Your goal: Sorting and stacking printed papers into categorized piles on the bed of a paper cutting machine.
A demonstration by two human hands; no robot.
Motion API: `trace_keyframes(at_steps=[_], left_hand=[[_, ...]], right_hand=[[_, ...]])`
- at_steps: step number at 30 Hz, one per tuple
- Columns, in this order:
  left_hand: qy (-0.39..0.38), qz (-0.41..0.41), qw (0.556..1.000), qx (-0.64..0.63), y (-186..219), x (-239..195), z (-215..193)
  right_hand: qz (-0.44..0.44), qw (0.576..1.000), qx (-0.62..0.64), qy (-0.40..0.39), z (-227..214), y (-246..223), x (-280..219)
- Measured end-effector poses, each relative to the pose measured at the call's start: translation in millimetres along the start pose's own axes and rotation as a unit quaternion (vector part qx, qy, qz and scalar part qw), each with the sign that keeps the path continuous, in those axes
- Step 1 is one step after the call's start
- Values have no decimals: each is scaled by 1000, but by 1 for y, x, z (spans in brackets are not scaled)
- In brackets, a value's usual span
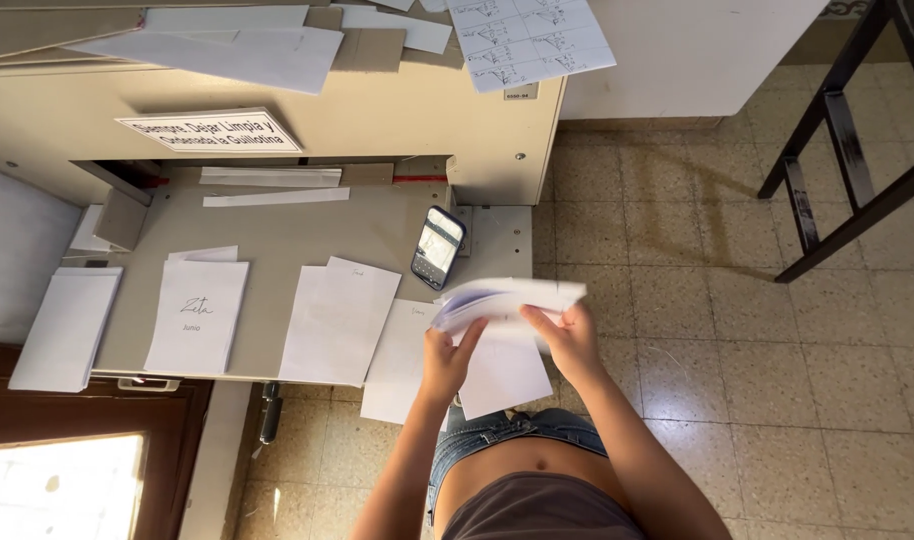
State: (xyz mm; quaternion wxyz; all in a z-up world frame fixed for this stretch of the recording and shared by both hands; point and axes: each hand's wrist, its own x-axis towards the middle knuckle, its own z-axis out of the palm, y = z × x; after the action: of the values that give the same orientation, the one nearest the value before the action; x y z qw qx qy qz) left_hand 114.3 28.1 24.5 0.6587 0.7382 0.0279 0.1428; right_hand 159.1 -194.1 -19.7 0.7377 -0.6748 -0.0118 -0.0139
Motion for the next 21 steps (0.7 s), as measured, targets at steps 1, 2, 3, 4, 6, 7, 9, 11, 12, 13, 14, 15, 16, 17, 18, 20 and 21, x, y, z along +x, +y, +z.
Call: trace_keyframes(at_steps=[1, 2, 3, 4, 6, 7, 9, 11, 12, 13, 14, 15, 16, 17, 18, 20, 21], left_hand=[[-2, 1, 1000, 0, 44, 2, -1], [1, 44, 999, 16, 88, 4, -1], [6, 83, 996, 32, 132, 3, -2], [6, 81, 996, 32, 126, 3, -4], [12, 67, 998, 6, 113, 3, -10], [14, 67, 998, 6, 104, 2, -9], [1, 43, 999, 0, 86, 0, -10], [-5, 38, 999, 5, 87, -2, -9], [-13, 34, 999, 8, 88, -2, -7], [-11, 34, 999, 8, 91, -2, -9], [1, 37, 999, 7, 94, -2, -10], [13, 40, 999, 8, 97, -1, -12], [15, 41, 999, 7, 96, 0, -9], [25, 51, 998, 16, 95, -1, -7], [35, 61, 997, 24, 94, -1, -5], [35, 74, 996, 32, 105, -4, -10], [35, 87, 995, 39, 112, -4, -11]], right_hand=[[-1, 1000, 0, 2, 14, -42, -5], [-25, 1000, 7, 6, 27, -84, -10], [-46, 999, 13, 8, 40, -125, -18], [-43, 999, 13, 8, 38, -116, -20], [-14, 999, 48, 7, 36, -99, -23], [-14, 999, 48, 5, 41, -108, -21], [52, 995, 83, -24, 53, -125, -19], [66, 996, 51, -16, 52, -109, -22], [79, 997, 19, -7, 51, -102, -22], [78, 997, 19, -9, 41, -74, -18], [68, 998, -9, -12, 31, -46, -15], [58, 998, -35, -16, 22, -19, -11], [56, 998, -36, -18, 36, -43, -11], [26, 998, -58, -7, 49, -66, -13], [-4, 997, -80, 3, 62, -90, -14], [7, 997, -72, 13, 53, -81, -19], [19, 997, -64, 24, 47, -77, -20]])
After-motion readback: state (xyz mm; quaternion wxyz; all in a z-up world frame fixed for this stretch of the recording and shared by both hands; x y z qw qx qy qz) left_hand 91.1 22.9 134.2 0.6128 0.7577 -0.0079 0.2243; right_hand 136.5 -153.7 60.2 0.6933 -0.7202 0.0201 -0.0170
